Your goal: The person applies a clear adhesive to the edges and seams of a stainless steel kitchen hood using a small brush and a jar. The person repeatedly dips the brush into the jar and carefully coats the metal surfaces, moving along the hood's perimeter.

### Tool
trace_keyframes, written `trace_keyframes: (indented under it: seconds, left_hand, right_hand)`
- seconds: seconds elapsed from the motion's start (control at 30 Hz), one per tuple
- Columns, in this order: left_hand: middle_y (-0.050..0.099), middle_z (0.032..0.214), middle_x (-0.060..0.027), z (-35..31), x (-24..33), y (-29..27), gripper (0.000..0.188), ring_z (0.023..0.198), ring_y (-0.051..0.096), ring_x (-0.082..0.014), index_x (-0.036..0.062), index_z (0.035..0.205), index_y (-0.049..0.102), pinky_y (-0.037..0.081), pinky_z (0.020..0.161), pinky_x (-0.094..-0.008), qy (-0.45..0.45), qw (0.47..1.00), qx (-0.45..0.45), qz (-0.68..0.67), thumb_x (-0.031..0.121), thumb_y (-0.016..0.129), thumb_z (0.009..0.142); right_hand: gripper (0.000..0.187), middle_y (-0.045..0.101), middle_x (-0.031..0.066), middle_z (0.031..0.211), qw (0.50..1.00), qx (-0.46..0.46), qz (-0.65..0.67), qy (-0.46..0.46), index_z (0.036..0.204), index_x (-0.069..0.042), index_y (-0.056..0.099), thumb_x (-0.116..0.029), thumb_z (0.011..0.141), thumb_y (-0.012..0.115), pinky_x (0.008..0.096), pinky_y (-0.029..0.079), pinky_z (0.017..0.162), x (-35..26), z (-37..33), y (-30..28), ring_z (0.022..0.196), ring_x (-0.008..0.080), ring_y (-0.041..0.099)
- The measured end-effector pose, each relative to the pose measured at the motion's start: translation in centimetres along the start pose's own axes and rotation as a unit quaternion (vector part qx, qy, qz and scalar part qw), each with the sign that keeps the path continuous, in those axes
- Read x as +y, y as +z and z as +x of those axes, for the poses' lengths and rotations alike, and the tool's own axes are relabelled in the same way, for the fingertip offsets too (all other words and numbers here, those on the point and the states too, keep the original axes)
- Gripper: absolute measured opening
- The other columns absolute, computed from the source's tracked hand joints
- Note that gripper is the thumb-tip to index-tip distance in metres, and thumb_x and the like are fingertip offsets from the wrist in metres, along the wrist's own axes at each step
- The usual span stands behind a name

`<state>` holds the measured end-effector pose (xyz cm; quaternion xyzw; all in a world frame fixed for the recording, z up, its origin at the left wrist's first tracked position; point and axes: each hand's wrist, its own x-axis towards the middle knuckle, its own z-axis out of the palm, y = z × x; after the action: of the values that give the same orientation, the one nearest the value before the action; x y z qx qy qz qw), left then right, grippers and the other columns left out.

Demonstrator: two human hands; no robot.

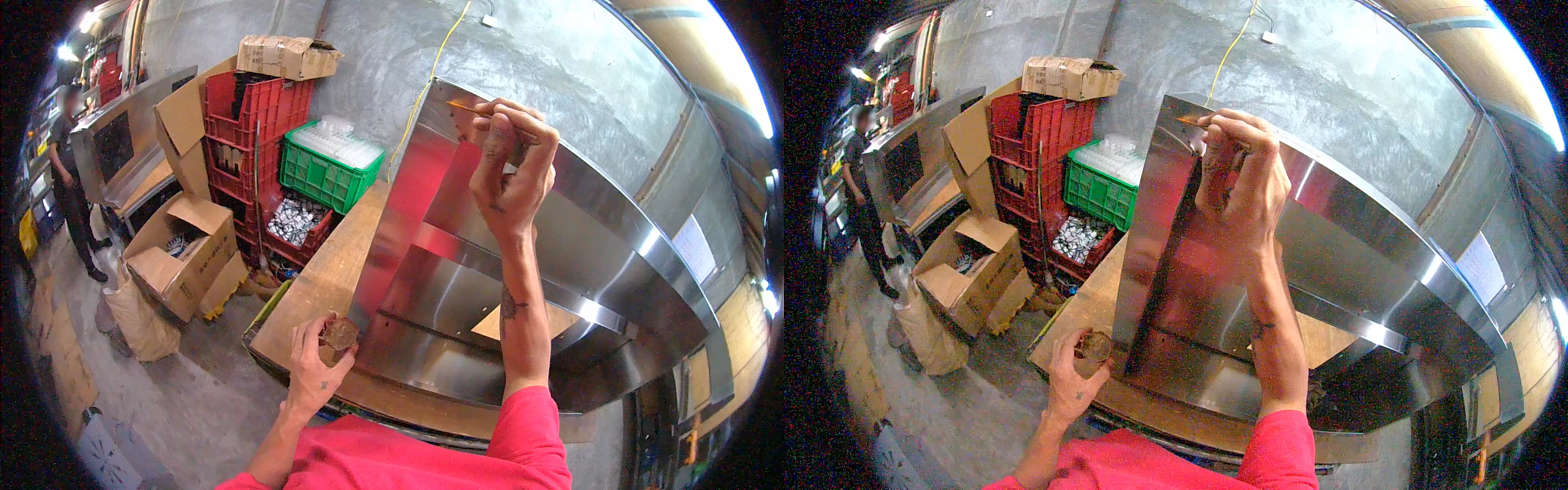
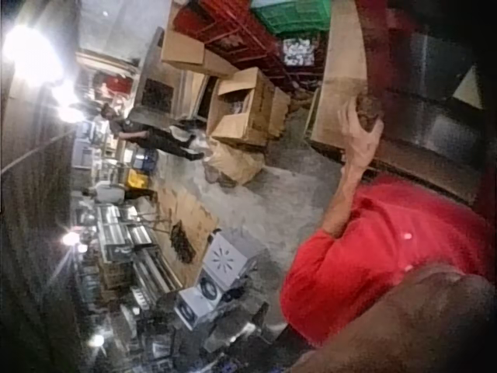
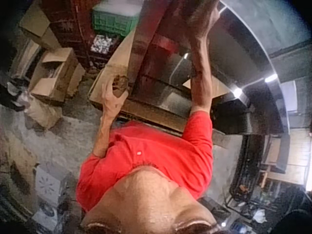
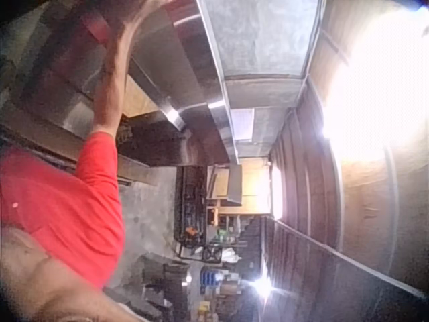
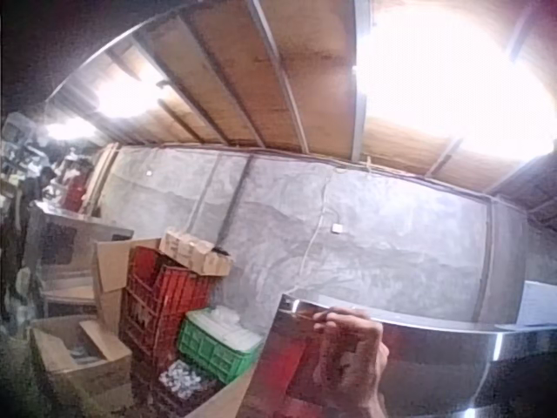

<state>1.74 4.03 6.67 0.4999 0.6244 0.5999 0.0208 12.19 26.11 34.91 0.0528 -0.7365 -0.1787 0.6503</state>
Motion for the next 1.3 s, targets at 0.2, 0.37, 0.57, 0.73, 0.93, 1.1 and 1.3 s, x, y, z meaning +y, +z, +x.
trace_keyframes:
  seconds: [0.2, 0.37, 0.57, 0.73, 0.93, 1.1, 1.3]
  left_hand:
    - [0.062, 0.126, -0.0179, 0.0, 0.1, -0.1, 0.063, 0.115, 0.06, -0.0358, 0.0001, 0.137, 0.059, 0.056, 0.092, -0.0433, 0.003, 1.0, -0.002, 0.008, 0.007, 0.087, 0.081]
    - [0.062, 0.126, -0.0183, -0.2, 0.0, 0.1, 0.062, 0.115, 0.06, -0.0365, 0.0004, 0.137, 0.059, 0.056, 0.093, -0.0438, -0.017, 1.0, -0.006, -0.009, 0.007, 0.086, 0.082]
    - [0.062, 0.126, -0.0185, -0.3, -0.1, -0.1, 0.062, 0.116, 0.06, -0.0369, 0.0004, 0.137, 0.059, 0.055, 0.094, -0.0448, -0.004, 1.0, -0.004, 0.002, 0.007, 0.087, 0.082]
    - [0.062, 0.125, -0.0183, -0.2, 0.0, 0.1, 0.062, 0.115, 0.06, -0.0366, 0.0006, 0.136, 0.059, 0.055, 0.094, -0.0445, -0.001, 1.0, -0.008, 0.003, 0.008, 0.087, 0.082]
    - [0.062, 0.122, -0.0168, 0.5, 0.1, -0.4, 0.061, 0.113, 0.06, -0.036, 0.0011, 0.137, 0.059, 0.055, 0.094, -0.044, 0.013, 1.0, 0.014, 0.001, 0.009, 0.087, 0.083]
    - [0.063, 0.125, -0.017, 1.7, 0.7, -1.5, 0.064, 0.115, 0.06, -0.0371, 0.0019, 0.139, 0.058, 0.054, 0.094, -0.0441, 0.034, 0.999, 0.03, 0.008, 0.007, 0.087, 0.082]
    - [0.063, 0.129, -0.0181, 1.9, 1.2, -1.5, 0.069, 0.117, 0.061, -0.039, 0.0025, 0.14, 0.059, 0.052, 0.099, -0.0463, 0.076, 0.996, 0.035, -0.006, 0.003, 0.087, 0.077]
  right_hand:
    - [0.012, 0.073, 0.0211, 0.112, 1.0, -0.008, 0.007, 0.017, 0.116, 0.001, 0.051, 0.001, 0.107, 0.059, 0.0288, 0.062, 0.081, -0.2, -0.1, 0.0, 0.094, 0.0184, 0.076]
    - [0.012, 0.073, 0.021, 0.112, 1.0, -0.003, 0.003, 0.003, 0.117, 0.001, 0.051, 0.001, 0.107, 0.059, 0.0287, 0.062, 0.08, 0.1, -0.2, 0.0, 0.094, 0.0178, 0.076]
    - [0.013, 0.072, 0.0206, 0.111, 1.0, 0.002, 0.004, -0.002, 0.117, 0.001, 0.051, 0.001, 0.107, 0.059, 0.0286, 0.062, 0.08, 0.1, -0.2, 0.1, 0.094, 0.0175, 0.076]
    - [0.01, 0.071, 0.0218, 0.107, 0.999, 0.014, 0.037, 0.032, 0.116, 0.001, 0.05, -0.003, 0.11, 0.056, 0.0293, 0.061, 0.077, -0.6, -0.1, -0.3, 0.088, 0.0184, 0.074]
    - [0.004, 0.067, 0.0211, 0.098, 0.99, 0.033, 0.109, 0.087, 0.111, 0.0, 0.047, -0.003, 0.112, 0.048, 0.0308, 0.057, 0.071, -5.0, -2.5, -1.4, 0.082, 0.0193, 0.069]
    - [0.012, 0.075, 0.0172, 0.109, 0.938, -0.232, 0.183, 0.183, 0.113, -0.001, 0.061, 0.004, 0.102, 0.065, 0.0309, 0.057, 0.071, -12.0, -8.4, -4.1, 0.082, 0.021, 0.07]
    - [0.022, 0.077, 0.0128, 0.109, 0.917, -0.304, 0.184, 0.182, 0.112, -0.003, 0.068, 0.005, 0.093, 0.074, 0.0324, 0.058, 0.071, -15.5, -13.1, -4.7, 0.089, 0.0255, 0.075]
